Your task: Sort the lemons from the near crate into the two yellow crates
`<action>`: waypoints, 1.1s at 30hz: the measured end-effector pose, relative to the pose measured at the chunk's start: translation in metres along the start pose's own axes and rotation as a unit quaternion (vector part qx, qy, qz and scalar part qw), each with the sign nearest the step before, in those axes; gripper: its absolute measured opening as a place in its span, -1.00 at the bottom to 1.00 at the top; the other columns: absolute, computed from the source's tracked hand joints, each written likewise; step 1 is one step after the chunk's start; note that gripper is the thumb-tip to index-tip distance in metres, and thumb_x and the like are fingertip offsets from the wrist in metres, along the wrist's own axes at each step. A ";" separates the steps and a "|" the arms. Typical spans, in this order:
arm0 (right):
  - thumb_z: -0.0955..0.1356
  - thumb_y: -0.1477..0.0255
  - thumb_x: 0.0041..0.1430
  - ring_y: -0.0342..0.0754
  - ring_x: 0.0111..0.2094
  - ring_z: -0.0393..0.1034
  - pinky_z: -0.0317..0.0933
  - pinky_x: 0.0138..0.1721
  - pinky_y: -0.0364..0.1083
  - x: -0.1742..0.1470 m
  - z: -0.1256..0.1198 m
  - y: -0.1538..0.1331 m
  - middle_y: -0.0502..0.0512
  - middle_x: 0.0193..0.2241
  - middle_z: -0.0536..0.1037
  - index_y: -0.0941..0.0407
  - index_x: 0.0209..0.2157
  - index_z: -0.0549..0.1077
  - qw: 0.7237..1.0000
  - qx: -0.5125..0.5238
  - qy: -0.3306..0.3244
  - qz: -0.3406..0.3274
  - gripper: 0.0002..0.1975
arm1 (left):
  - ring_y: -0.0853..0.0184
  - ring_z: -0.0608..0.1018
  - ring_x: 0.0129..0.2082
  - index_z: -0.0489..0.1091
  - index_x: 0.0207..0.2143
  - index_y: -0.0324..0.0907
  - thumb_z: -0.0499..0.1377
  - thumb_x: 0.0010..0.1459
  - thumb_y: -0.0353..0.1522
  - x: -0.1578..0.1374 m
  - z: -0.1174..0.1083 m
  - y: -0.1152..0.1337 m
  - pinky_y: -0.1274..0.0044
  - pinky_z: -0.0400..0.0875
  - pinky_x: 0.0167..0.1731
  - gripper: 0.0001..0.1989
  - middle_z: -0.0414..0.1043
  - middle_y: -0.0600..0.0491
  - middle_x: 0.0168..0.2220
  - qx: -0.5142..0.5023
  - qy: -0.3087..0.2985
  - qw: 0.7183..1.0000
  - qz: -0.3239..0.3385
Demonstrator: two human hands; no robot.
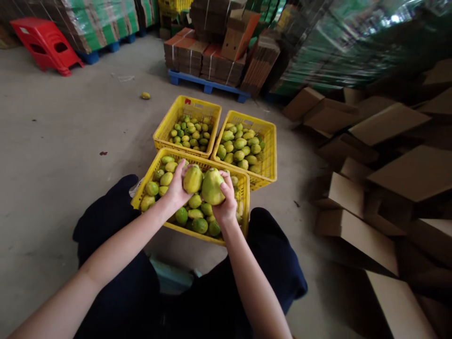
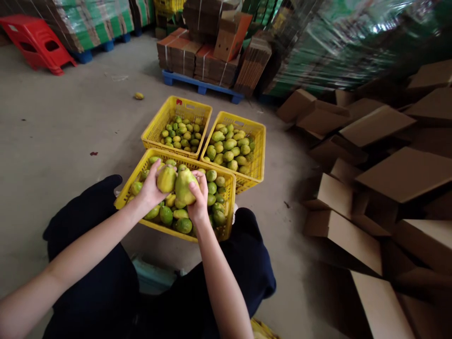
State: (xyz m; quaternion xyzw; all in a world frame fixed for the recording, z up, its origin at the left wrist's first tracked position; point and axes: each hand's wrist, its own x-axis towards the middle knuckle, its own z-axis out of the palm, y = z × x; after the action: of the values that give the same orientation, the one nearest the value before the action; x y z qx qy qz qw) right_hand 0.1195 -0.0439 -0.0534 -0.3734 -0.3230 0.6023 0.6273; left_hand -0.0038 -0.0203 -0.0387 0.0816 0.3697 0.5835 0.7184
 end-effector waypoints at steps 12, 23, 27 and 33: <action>0.22 0.16 0.24 -0.08 -0.50 0.47 0.37 -0.50 -0.10 0.016 -0.011 -0.008 0.03 -0.38 0.62 0.04 -0.32 0.51 0.957 0.215 0.107 0.162 -0.68 | 0.39 0.54 -0.52 0.39 -0.36 -0.20 0.12 0.30 -0.24 0.005 0.004 0.004 0.57 0.48 -0.52 -0.76 0.48 0.07 -0.46 -0.031 0.031 0.995 -0.085; 0.33 0.15 0.15 -0.04 -0.48 0.52 0.43 -0.47 -0.08 0.007 -0.007 -0.015 0.00 -0.50 0.57 0.09 -0.29 0.50 0.965 0.190 0.064 0.169 -0.70 | 0.43 0.50 -0.55 0.40 -0.24 -0.23 0.18 0.24 -0.25 0.000 0.005 0.010 0.65 0.49 -0.56 -0.80 0.43 0.04 -0.48 -0.074 0.066 0.989 -0.110; 0.35 0.16 0.17 -0.01 -0.42 0.56 0.48 -0.39 -0.05 0.013 -0.004 -0.009 0.00 -0.49 0.61 0.08 -0.32 0.49 0.962 0.185 0.090 0.180 -0.73 | 0.39 0.51 -0.55 0.44 -0.21 -0.24 0.10 0.29 -0.18 0.002 0.001 0.007 0.58 0.49 -0.56 -0.70 0.49 0.02 -0.44 -0.068 0.003 0.991 -0.111; 0.23 0.27 0.34 -0.10 -0.47 0.53 0.50 -0.30 -0.08 0.013 0.006 -0.010 -0.03 -0.46 0.62 0.11 -0.27 0.50 0.953 0.147 0.174 0.197 -0.71 | 0.39 0.48 -0.57 0.47 -0.15 -0.25 0.02 0.34 -0.21 0.005 -0.001 0.008 0.62 0.43 -0.60 -0.67 0.43 0.04 -0.52 -0.078 0.016 0.990 -0.114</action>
State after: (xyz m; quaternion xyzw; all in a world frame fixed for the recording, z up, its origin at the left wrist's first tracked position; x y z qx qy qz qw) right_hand 0.1200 -0.0308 -0.0424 -0.4319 -0.0364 0.6807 0.5906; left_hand -0.0104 -0.0140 -0.0376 -0.0267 0.3409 0.5265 0.7784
